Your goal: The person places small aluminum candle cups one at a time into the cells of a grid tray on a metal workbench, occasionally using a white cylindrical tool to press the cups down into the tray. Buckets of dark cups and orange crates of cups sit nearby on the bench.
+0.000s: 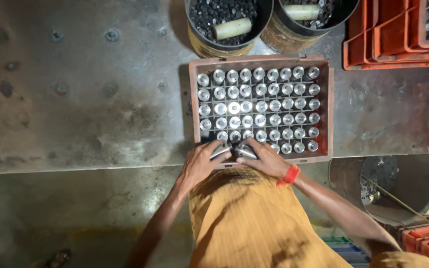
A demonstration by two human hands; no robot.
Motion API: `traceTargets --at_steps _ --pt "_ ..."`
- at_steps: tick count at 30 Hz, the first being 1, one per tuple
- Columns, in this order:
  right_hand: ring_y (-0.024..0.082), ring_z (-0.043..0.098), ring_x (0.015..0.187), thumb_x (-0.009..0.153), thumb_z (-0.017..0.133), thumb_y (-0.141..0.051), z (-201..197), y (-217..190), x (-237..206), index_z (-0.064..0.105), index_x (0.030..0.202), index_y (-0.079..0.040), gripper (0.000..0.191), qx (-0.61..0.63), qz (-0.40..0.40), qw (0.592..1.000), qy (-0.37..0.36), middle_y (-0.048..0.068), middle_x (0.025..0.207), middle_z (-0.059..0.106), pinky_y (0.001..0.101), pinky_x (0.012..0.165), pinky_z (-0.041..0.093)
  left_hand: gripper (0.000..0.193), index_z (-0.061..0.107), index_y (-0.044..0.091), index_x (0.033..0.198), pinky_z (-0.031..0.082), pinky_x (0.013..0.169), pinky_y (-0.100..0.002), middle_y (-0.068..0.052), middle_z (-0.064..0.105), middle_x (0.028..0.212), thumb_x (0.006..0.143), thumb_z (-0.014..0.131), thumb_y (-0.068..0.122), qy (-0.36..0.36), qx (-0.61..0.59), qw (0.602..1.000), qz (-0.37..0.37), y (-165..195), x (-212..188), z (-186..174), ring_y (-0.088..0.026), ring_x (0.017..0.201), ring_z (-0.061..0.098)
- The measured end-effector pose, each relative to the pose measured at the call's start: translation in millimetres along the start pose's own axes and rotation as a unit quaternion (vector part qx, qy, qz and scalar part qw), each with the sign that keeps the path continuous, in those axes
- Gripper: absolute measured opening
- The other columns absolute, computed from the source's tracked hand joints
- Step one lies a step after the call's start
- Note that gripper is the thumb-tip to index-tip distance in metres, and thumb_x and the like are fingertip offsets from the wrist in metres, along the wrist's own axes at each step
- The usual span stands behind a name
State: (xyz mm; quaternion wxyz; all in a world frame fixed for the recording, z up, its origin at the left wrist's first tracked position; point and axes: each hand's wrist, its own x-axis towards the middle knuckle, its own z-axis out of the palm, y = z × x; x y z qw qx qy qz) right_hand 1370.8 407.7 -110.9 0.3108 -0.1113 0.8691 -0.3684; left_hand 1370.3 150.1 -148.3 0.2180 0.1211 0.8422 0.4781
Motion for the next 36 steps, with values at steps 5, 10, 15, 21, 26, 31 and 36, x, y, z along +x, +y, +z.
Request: traceTargets --at_steps 5,10,15,21,26,31,36 --pt "0.042 0.069 0.082 0.091 0.066 -0.033 -16 -7 16 0.065 0.121 -0.006 0.04 -0.144 -0.118 0.981 -0.054 0.026 0.12 0.061 0.0484 0.075 0.055 0.029 0.073 0.004 0.108 0.057 0.083 -0.047 -0.015 0.072 0.112 0.088 0.07 0.025 -0.042 0.236 0.956 0.168 -11 -2 -6 -0.038 0.105 0.068" --pt "0.035 0.071 0.085 0.096 0.063 -0.016 -12 -4 20 0.065 0.132 -0.005 0.038 -0.096 -0.19 0.977 0.031 0.018 0.103 0.07 0.0447 0.078 0.057 0.04 0.069 0.001 0.119 0.053 0.096 -0.046 -0.017 0.071 0.111 0.088 0.072 0.026 -0.036 0.173 0.963 0.204 -18 2 1 -0.035 0.104 0.067" --pt "0.032 0.073 0.088 0.095 0.069 -0.017 -25 13 7 0.072 0.115 -0.007 0.023 -0.065 -0.142 0.978 0.136 0.014 0.102 0.075 0.0412 0.077 0.058 0.034 0.07 0.003 0.118 0.054 0.093 -0.048 -0.021 0.071 0.11 0.09 0.072 0.024 0.06 0.164 0.971 0.163 -17 7 18 -0.039 0.1 0.069" --pt "0.035 0.072 0.094 0.093 0.07 -0.022 -26 20 0 0.073 0.117 -0.006 0.028 -0.067 -0.139 0.981 0.119 0.015 0.106 0.075 0.0434 0.083 0.056 0.025 0.071 0.007 0.118 0.061 0.075 -0.045 -0.019 0.071 0.115 0.094 0.067 0.013 -0.001 0.222 0.971 0.089 -14 13 34 -0.035 0.094 0.071" --pt "0.032 0.071 0.095 0.092 0.071 -0.027 -34 32 -15 0.073 0.115 -0.009 0.029 -0.072 -0.139 0.981 0.118 0.011 0.108 0.077 0.0432 0.084 0.056 0.028 0.071 0.008 0.118 0.061 0.071 -0.042 -0.01 0.069 0.11 0.09 0.066 0.01 0.054 0.205 0.959 0.188 -6 22 52 -0.029 0.103 0.069" --pt "0.036 0.065 0.088 0.091 0.07 -0.028 -45 55 -18 0.063 0.117 -0.008 0.034 -0.215 -0.225 0.949 0.047 0.014 0.089 0.07 0.0467 0.071 0.053 0.041 0.072 0.007 0.116 0.056 0.067 -0.044 -0.011 0.065 0.108 0.077 0.073 0.017 -0.002 0.278 0.934 0.226 9 54 84 -0.031 0.102 0.064" --pt "0.034 0.063 0.08 0.091 0.071 -0.029 -40 59 -12 0.058 0.11 -0.008 0.031 -0.263 -0.245 0.932 0.04 0.015 0.08 0.06 0.0462 0.065 0.051 0.015 0.073 0.008 0.098 0.057 0.074 -0.04 -0.01 0.066 0.111 0.084 0.073 0.014 -0.064 0.357 0.904 0.226 17 71 99 -0.028 0.108 0.064"
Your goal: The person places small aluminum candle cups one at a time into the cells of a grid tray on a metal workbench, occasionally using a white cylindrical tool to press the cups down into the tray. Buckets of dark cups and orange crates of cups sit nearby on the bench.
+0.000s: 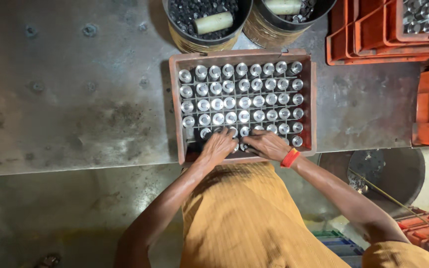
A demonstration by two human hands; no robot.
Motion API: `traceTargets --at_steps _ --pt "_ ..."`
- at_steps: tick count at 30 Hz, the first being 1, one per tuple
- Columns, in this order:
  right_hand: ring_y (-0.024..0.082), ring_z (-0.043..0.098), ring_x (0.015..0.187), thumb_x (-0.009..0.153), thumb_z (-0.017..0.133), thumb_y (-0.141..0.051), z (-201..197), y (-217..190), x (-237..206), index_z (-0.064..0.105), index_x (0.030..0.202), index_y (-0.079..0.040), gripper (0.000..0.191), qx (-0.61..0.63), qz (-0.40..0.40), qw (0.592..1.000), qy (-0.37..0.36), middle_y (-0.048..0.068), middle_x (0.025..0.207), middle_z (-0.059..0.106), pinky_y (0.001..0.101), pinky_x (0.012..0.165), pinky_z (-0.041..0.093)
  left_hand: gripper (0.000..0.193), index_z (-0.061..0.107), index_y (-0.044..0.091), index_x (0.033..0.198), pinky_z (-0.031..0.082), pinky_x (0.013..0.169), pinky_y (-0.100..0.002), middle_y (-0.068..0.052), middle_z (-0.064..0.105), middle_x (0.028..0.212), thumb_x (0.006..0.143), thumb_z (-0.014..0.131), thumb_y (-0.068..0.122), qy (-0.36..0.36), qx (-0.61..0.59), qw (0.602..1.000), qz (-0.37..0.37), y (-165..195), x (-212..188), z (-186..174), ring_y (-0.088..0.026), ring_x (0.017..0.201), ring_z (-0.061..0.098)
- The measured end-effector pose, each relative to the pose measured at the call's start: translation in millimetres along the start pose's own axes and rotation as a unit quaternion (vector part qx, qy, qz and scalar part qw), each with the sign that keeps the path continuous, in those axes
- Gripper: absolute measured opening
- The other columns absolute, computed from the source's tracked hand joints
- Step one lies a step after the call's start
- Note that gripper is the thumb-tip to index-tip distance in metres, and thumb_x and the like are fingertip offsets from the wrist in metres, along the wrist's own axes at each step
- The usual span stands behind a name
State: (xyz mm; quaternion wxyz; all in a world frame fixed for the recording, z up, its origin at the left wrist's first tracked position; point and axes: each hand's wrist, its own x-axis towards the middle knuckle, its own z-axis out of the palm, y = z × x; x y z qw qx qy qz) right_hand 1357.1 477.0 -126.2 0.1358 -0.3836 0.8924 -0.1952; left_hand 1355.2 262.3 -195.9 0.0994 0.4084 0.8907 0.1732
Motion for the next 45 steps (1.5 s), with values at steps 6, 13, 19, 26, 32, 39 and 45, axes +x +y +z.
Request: traceTargets --at_steps 6,13,19,26,32,39,45 --pt "0.03 0.065 0.079 0.094 0.07 -0.034 -23 1 -28 0.06 0.114 -0.008 0.034 0.078 0.033 0.991 0.102 0.014 0.091 0.064 0.043 0.066 0.053 0.028 0.076 0.007 0.104 0.057 0.072 -0.036 -0.011 0.07 0.102 0.085 0.076 0.029 0.059 -0.17 0.983 -0.037 -1 -13 -14 -0.023 0.09 0.067" --pt "0.021 0.068 0.093 0.102 0.053 -0.047 -27 14 -48 0.059 0.134 -0.007 0.052 0.48 0.232 0.827 0.179 0.009 0.103 0.073 0.0362 0.08 0.055 0.043 0.073 0.01 0.124 0.055 0.081 -0.033 -0.006 0.073 0.105 0.103 0.06 0.045 0.195 -0.503 0.827 -0.159 12 -30 -36 -0.019 0.095 0.069" --pt "0.035 0.068 0.082 0.09 0.07 -0.04 -6 0 -46 0.061 0.127 -0.005 0.052 0.227 0.19 0.955 0.035 0.019 0.101 0.068 0.0449 0.068 0.055 0.045 0.068 0.005 0.124 0.058 0.075 -0.042 -0.017 0.07 0.117 0.091 0.072 0.035 0.103 -0.252 0.957 -0.104 25 -29 -35 -0.033 0.093 0.072" --pt "0.037 0.069 0.099 0.094 0.067 -0.023 -21 6 -35 0.068 0.129 -0.009 0.038 0.175 0.095 0.98 -0.025 0.017 0.117 0.068 0.0447 0.084 0.056 0.027 0.071 0.004 0.117 0.056 0.083 -0.043 -0.014 0.072 0.105 0.09 0.068 0.008 0.102 -0.23 0.967 -0.041 28 -26 -25 -0.034 0.102 0.068" --pt "0.033 0.072 0.1 0.092 0.071 -0.026 -21 17 -62 0.071 0.124 -0.01 0.035 0.164 0.144 0.969 0.118 0.013 0.112 0.074 0.0419 0.085 0.057 0.025 0.072 0.007 0.117 0.057 0.085 -0.043 -0.012 0.073 0.098 0.092 0.07 0.011 0.129 -0.192 0.97 -0.075 33 -15 -12 -0.031 0.097 0.067" --pt "0.039 0.068 0.089 0.089 0.071 -0.027 -23 47 -85 0.065 0.124 -0.01 0.04 0.056 0.101 0.993 0.021 0.019 0.094 0.07 0.0479 0.074 0.055 0.039 0.075 0.009 0.113 0.057 0.076 -0.046 -0.017 0.067 0.12 0.075 0.076 0.014 0.092 -0.068 0.993 -0.003 57 50 10 -0.035 0.108 0.065" --pt "0.04 0.065 0.086 0.094 0.071 -0.029 -16 49 -84 0.058 0.121 -0.005 0.039 0.043 0.063 0.997 0.0 0.02 0.09 0.066 0.0498 0.07 0.052 0.021 0.076 0.007 0.099 0.058 0.074 -0.04 -0.013 0.067 0.117 0.079 0.076 0.007 -0.034 -0.001 0.998 0.044 64 70 12 -0.028 0.105 0.067"
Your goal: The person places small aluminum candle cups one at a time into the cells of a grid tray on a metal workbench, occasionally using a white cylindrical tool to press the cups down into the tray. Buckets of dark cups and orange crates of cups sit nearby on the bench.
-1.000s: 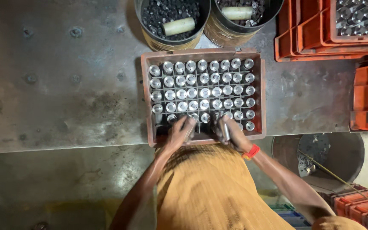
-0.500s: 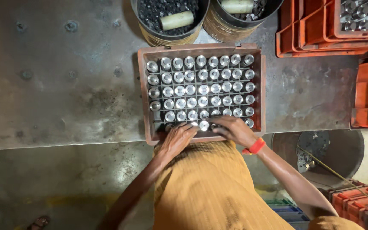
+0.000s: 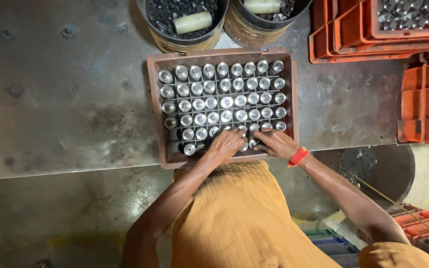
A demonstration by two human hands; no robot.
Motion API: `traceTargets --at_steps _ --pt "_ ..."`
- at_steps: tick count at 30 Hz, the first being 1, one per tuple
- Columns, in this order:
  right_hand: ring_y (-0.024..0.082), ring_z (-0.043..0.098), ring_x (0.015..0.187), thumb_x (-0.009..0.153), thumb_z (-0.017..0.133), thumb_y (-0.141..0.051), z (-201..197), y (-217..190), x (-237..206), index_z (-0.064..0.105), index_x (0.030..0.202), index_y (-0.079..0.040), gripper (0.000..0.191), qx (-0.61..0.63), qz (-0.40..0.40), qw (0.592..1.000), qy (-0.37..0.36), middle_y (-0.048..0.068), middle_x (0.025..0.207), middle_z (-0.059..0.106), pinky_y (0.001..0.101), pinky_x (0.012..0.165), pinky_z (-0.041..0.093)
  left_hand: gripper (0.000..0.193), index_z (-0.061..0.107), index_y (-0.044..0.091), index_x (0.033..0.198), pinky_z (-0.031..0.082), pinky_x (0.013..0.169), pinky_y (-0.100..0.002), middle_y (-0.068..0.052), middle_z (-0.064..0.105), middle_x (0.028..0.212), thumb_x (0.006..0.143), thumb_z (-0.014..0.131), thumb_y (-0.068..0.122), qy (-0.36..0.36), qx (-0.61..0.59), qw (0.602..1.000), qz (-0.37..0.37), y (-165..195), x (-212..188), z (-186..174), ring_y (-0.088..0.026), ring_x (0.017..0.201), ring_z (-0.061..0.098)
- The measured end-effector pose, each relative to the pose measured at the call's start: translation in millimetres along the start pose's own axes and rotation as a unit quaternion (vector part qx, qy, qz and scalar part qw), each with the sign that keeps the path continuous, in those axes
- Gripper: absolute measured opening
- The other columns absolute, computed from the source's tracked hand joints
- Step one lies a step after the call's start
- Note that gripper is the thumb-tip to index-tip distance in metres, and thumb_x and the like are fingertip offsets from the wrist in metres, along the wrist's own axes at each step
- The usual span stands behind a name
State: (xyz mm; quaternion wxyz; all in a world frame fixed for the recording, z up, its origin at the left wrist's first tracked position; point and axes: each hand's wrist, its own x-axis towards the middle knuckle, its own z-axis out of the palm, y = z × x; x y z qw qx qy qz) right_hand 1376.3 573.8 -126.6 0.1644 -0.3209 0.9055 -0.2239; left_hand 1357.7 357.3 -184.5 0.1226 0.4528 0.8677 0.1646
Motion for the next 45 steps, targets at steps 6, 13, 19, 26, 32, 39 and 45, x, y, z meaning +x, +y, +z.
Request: traceTargets --at_steps 6,13,19,26,32,39,45 --pt "0.03 0.073 0.092 0.091 0.077 -0.036 -20 16 -43 0.062 0.118 -0.007 0.043 0.14 0.081 0.973 0.166 0.012 0.102 0.074 0.0397 0.078 0.057 0.019 0.078 0.01 0.102 0.059 0.073 -0.036 -0.009 0.071 0.105 0.09 0.078 0.025 0.099 -0.283 0.952 -0.07 -1 -13 -2 -0.022 0.087 0.069" --pt "0.024 0.061 0.063 0.103 0.067 -0.051 13 23 -49 0.062 0.131 -0.003 0.056 0.62 0.256 0.719 0.18 0.01 0.084 0.07 0.0353 0.053 0.045 0.054 0.055 0.019 0.142 0.06 0.087 -0.041 -0.012 0.069 0.125 0.1 0.058 0.051 0.066 -0.655 0.684 -0.314 13 -17 -5 -0.022 0.106 0.072" --pt "0.037 0.07 0.091 0.088 0.071 -0.039 -5 25 -43 0.063 0.129 -0.01 0.05 0.067 0.094 0.992 -0.056 0.019 0.108 0.068 0.0461 0.077 0.055 0.041 0.069 0.011 0.122 0.06 0.083 -0.042 -0.016 0.07 0.119 0.087 0.073 0.031 0.062 -0.226 0.966 -0.106 18 -25 -4 -0.032 0.101 0.07" --pt "0.035 0.068 0.101 0.093 0.071 -0.022 -26 18 -31 0.07 0.118 -0.008 0.029 0.104 0.017 0.994 -0.008 0.013 0.107 0.071 0.0445 0.088 0.054 0.031 0.071 0.007 0.118 0.057 0.081 -0.041 -0.012 0.071 0.117 0.088 0.062 0.003 0.138 -0.181 0.973 -0.033 20 -29 6 -0.032 0.101 0.068" --pt "0.037 0.064 0.085 0.086 0.075 -0.019 -35 40 -54 0.064 0.111 -0.007 0.03 -0.021 0.088 0.996 -0.012 0.017 0.093 0.066 0.0461 0.074 0.053 0.029 0.071 0.01 0.116 0.06 0.09 -0.04 -0.006 0.069 0.108 0.089 0.064 0.006 0.186 -0.152 0.971 0.01 29 4 16 -0.027 0.101 0.069" --pt "0.033 0.059 0.092 0.079 0.065 -0.01 -31 59 -59 0.052 0.117 -0.002 0.04 -0.187 -0.091 0.977 -0.04 0.013 0.068 0.06 0.0444 0.076 0.05 0.014 0.074 0.006 0.092 0.058 0.067 -0.036 -0.01 0.067 0.113 0.08 0.07 0.012 0.082 0.047 0.995 0.028 52 69 26 -0.026 0.101 0.066" --pt "0.034 0.06 0.089 0.084 0.063 -0.012 -26 63 -61 0.052 0.112 0.0 0.033 -0.191 -0.077 0.977 -0.048 0.015 0.069 0.059 0.0443 0.079 0.05 0.011 0.076 0.006 0.08 0.058 0.065 -0.037 -0.012 0.07 0.105 0.085 0.072 0.015 0.029 0.039 0.998 0.045 57 80 22 -0.025 0.09 0.069"
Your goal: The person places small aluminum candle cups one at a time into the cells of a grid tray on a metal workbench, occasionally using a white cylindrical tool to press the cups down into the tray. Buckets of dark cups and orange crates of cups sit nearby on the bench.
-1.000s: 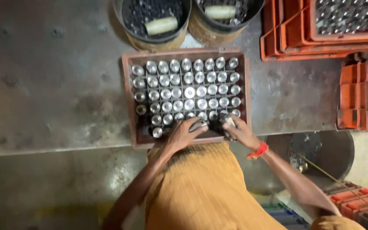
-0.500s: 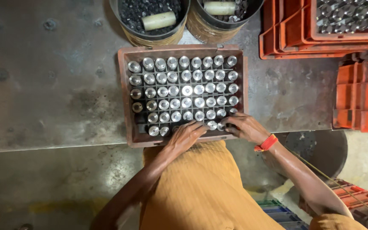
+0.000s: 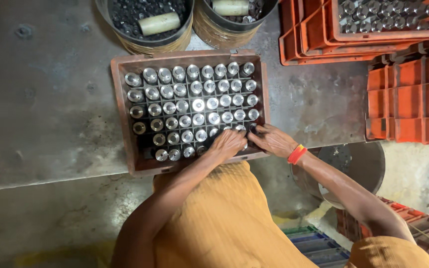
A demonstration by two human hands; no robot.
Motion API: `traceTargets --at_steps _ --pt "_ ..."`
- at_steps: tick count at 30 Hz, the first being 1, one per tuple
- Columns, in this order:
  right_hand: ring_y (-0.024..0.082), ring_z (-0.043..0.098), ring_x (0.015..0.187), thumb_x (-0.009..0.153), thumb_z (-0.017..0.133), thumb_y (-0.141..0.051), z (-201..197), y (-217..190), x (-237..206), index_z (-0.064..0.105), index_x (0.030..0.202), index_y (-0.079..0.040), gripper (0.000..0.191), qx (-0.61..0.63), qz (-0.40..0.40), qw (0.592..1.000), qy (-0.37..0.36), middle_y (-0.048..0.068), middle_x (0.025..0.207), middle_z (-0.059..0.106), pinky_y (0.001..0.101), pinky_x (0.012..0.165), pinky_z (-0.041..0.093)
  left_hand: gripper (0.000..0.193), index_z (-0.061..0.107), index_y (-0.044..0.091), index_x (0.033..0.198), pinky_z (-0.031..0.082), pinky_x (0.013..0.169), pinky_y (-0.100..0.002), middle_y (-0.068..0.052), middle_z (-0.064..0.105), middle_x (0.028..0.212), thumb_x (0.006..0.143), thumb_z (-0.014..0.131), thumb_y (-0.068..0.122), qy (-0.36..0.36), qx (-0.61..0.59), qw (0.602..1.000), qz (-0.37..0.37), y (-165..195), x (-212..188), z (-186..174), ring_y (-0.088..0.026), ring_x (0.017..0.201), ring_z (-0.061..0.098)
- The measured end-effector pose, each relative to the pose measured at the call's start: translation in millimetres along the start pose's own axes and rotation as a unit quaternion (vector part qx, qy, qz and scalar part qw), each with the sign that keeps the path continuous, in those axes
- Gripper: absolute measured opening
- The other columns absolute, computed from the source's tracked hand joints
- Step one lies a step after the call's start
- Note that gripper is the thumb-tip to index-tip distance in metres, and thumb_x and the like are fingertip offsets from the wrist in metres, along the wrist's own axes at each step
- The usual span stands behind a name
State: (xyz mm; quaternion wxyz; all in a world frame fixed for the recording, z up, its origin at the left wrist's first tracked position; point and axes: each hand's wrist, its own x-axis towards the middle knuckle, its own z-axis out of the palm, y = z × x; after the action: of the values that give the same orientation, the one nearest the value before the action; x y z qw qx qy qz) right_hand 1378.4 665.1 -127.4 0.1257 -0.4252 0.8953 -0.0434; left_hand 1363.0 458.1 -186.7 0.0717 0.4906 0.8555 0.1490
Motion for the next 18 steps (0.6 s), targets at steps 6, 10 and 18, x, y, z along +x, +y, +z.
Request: traceTargets --at_steps 6,10,18 --pt "0.029 0.07 0.094 0.083 0.077 -0.018 -58 -2 -47 0.06 0.107 -0.006 0.032 0.261 0.297 0.898 0.191 0.013 0.102 0.07 0.0396 0.083 0.056 0.029 0.082 0.008 0.091 0.056 0.07 -0.041 -0.008 0.074 0.089 0.082 0.082 0.036 0.146 -0.337 0.923 -0.115 -19 -27 -11 -0.019 0.078 0.067" --pt "0.031 0.067 0.101 0.09 0.077 -0.021 -64 -2 -38 0.064 0.118 -0.008 0.033 0.198 0.224 0.923 0.243 0.015 0.111 0.07 0.04 0.088 0.055 0.044 0.074 0.008 0.112 0.055 0.078 -0.032 0.0 0.075 0.099 0.097 0.062 0.048 0.21 -0.626 0.71 -0.244 -29 -47 -11 -0.01 0.088 0.068" --pt "0.032 0.06 0.102 0.078 0.064 -0.013 2 -9 -5 0.057 0.131 -0.004 0.054 0.021 0.029 0.999 -0.013 0.012 0.085 0.072 0.0442 0.088 0.049 0.061 0.058 0.015 0.135 0.056 0.066 -0.049 -0.018 0.073 0.086 0.097 0.049 0.061 -0.04 -0.48 0.804 -0.349 -26 -64 -12 -0.035 0.069 0.071"
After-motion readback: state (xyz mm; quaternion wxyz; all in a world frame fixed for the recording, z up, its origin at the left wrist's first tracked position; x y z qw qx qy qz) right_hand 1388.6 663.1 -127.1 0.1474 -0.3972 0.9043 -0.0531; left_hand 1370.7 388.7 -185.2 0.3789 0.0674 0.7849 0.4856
